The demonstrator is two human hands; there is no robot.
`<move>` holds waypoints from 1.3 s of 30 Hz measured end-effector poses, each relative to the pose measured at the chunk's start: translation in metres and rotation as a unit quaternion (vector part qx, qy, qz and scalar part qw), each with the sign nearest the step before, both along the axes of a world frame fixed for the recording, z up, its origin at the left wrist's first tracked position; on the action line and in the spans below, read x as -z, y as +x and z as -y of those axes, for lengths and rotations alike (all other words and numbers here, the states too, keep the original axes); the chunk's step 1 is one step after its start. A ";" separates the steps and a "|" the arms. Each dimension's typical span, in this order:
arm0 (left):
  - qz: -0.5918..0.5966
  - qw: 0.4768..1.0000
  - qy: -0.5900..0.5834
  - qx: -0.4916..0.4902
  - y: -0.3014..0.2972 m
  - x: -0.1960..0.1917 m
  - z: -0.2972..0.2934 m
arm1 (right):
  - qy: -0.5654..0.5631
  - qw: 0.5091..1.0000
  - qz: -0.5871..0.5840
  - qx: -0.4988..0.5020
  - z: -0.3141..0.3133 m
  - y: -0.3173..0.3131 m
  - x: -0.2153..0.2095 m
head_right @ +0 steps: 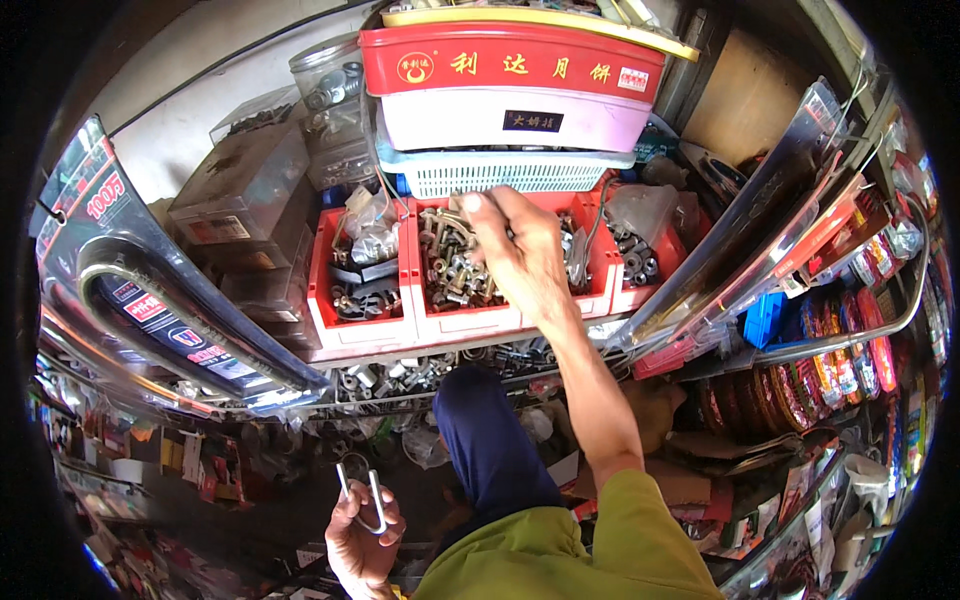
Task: The person repeatedly picks up small metal lock components from a red parts tray, aligns and screws them together by hand, and returns them to the tray. The person handles multiple small parts one at a time without using tools.
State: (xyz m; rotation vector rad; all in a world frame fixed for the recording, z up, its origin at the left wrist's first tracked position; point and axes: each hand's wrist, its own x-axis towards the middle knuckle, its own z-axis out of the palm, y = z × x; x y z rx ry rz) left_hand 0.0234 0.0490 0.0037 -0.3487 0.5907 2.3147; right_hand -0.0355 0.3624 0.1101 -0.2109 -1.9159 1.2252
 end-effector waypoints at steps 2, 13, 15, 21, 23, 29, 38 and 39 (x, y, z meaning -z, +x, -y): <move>-0.004 0.999 0.044 -0.017 0.003 -0.007 -0.008 | -0.088 0.996 -0.007 -0.009 0.012 0.019 0.001; -0.096 0.994 -0.058 0.016 0.027 -0.016 -0.013 | -0.132 0.876 0.134 -0.444 0.123 0.095 0.069; -0.115 0.991 -0.067 0.004 0.030 -0.018 -0.012 | -0.217 0.823 0.233 -0.470 0.125 0.107 0.046; -0.210 0.968 -0.135 -0.001 0.040 -0.017 -0.016 | -0.161 0.830 0.225 -0.484 0.118 0.122 0.039; -0.214 0.967 -0.141 -0.003 0.043 -0.018 -0.017 | -0.146 0.830 0.228 -0.489 0.118 0.128 0.037; -0.276 0.936 -0.220 0.003 0.044 -0.024 -0.018 | 0.021 0.888 0.263 -0.377 0.118 0.139 0.037; -0.250 0.952 -0.175 -0.033 0.043 -0.028 -0.012 | 0.105 0.937 0.239 -0.234 0.141 0.133 0.053; -0.271 0.941 -0.199 -0.029 0.040 -0.028 -0.011 | 0.112 0.943 0.228 -0.214 0.144 0.130 0.055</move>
